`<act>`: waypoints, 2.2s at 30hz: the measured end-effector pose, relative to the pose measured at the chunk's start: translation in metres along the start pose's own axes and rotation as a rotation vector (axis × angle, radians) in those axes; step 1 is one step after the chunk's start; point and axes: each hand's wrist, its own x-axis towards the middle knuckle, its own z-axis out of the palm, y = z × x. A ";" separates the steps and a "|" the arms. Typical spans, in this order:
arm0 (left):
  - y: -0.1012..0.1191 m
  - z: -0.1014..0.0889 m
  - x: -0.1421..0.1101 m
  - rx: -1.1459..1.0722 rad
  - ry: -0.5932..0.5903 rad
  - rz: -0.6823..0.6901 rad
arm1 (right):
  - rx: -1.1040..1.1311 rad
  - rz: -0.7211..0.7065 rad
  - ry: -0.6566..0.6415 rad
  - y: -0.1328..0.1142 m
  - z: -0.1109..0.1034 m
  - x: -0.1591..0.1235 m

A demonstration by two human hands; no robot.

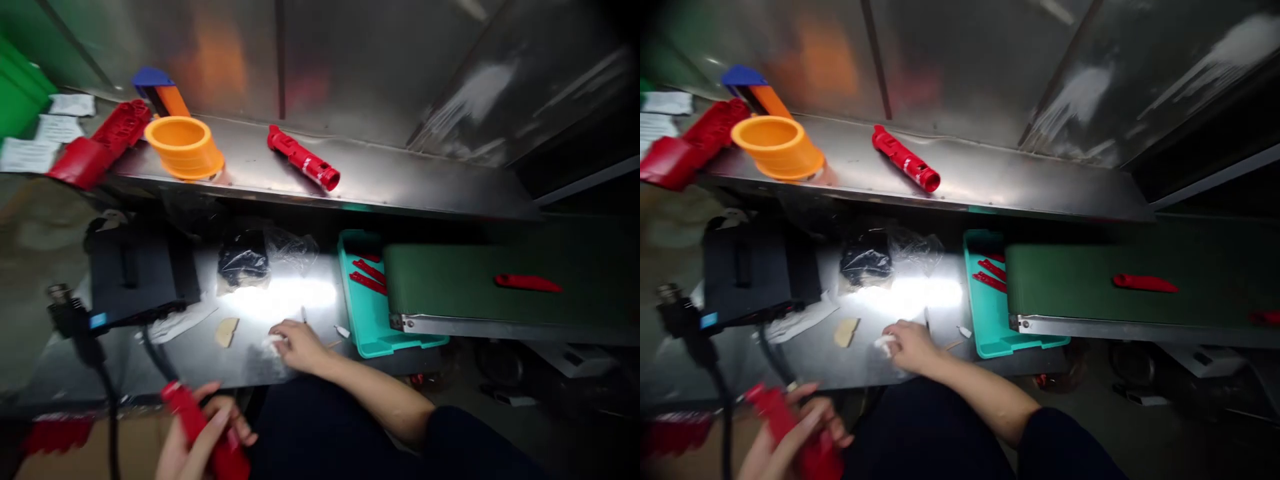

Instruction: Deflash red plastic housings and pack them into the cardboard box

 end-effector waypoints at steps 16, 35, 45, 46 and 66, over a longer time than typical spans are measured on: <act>0.002 0.053 -0.059 0.523 -0.619 -0.042 | 0.301 -0.394 0.672 -0.123 -0.095 -0.119; 0.008 0.036 -0.079 0.494 -0.669 -0.070 | 0.092 -0.590 0.615 -0.131 -0.093 -0.120; 0.006 0.031 -0.075 0.327 -0.707 -0.075 | 0.517 -0.154 0.741 -0.108 -0.103 -0.122; 0.005 0.031 -0.074 0.329 -0.712 -0.073 | 0.537 -0.151 0.717 -0.112 -0.103 -0.125; 0.005 0.033 -0.077 0.397 -0.666 0.218 | 0.370 -0.562 0.624 -0.143 -0.090 -0.140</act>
